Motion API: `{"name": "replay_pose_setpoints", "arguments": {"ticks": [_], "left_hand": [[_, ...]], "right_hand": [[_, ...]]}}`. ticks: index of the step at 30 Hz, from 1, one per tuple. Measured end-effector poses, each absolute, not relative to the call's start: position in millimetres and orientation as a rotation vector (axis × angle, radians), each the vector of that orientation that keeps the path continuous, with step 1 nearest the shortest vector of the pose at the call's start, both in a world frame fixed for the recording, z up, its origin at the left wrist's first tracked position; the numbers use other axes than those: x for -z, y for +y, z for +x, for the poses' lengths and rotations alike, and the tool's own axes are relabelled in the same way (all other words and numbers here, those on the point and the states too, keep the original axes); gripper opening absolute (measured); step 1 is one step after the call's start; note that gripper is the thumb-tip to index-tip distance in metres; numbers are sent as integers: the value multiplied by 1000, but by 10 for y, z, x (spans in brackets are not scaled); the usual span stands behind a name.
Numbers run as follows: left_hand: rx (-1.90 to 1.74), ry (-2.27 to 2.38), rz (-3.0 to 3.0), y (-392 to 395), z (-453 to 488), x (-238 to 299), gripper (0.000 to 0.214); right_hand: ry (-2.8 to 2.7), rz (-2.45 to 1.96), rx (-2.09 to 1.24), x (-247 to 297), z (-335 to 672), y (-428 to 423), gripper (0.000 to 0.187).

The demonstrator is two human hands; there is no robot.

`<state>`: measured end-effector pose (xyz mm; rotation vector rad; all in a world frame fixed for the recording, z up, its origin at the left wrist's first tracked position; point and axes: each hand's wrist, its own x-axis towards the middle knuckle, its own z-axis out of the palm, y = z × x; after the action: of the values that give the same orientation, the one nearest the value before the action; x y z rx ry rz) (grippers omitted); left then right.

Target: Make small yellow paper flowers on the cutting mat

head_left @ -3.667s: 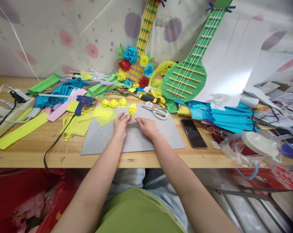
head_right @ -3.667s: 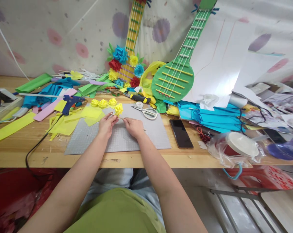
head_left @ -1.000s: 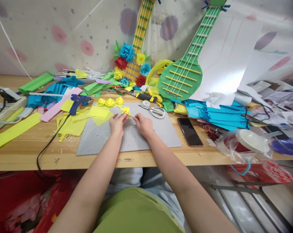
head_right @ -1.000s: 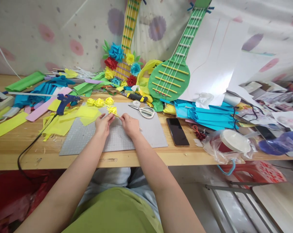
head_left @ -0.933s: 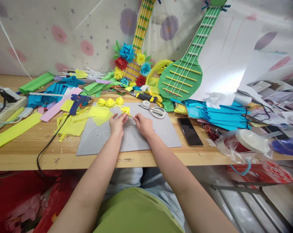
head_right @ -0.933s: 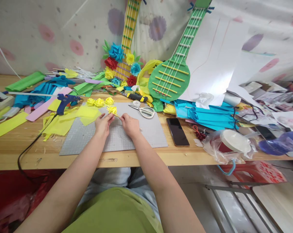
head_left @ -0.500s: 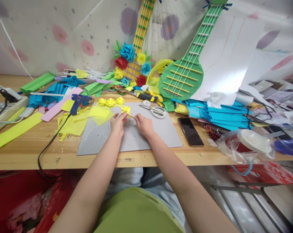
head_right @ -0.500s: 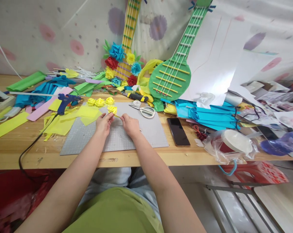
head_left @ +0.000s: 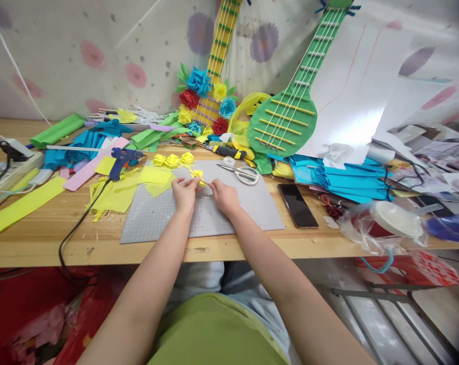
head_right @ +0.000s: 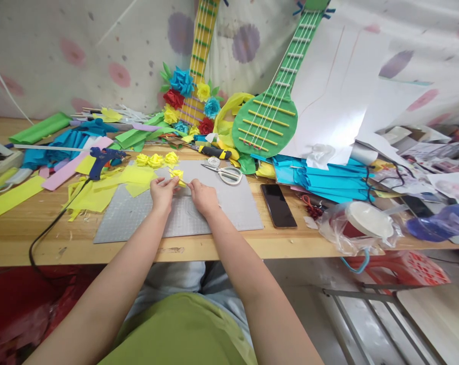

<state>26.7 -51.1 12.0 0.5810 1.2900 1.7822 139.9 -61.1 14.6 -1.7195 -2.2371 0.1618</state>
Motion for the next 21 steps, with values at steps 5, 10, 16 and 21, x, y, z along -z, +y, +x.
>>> {"name": "replay_pose_setpoints", "arguments": {"ticks": [5,10,16,21], "left_hand": [[-1733,1335,594,-500,261,-116,41],[-1736,1403,623,-498,263,-105,45],[-1749,1432,574,-502,260,-112,46],[-1742,1335,627,-505,255,-131,42]], "right_hand": [[-2239,-1725,-149,-141,1395,-610,33],[-2238,-1713,-162,-131,1381,-608,32],[-2254,-1683,-161,-130,1373,-615,30],[-2199,-1714,-161,-128,1363,-625,30]]}}
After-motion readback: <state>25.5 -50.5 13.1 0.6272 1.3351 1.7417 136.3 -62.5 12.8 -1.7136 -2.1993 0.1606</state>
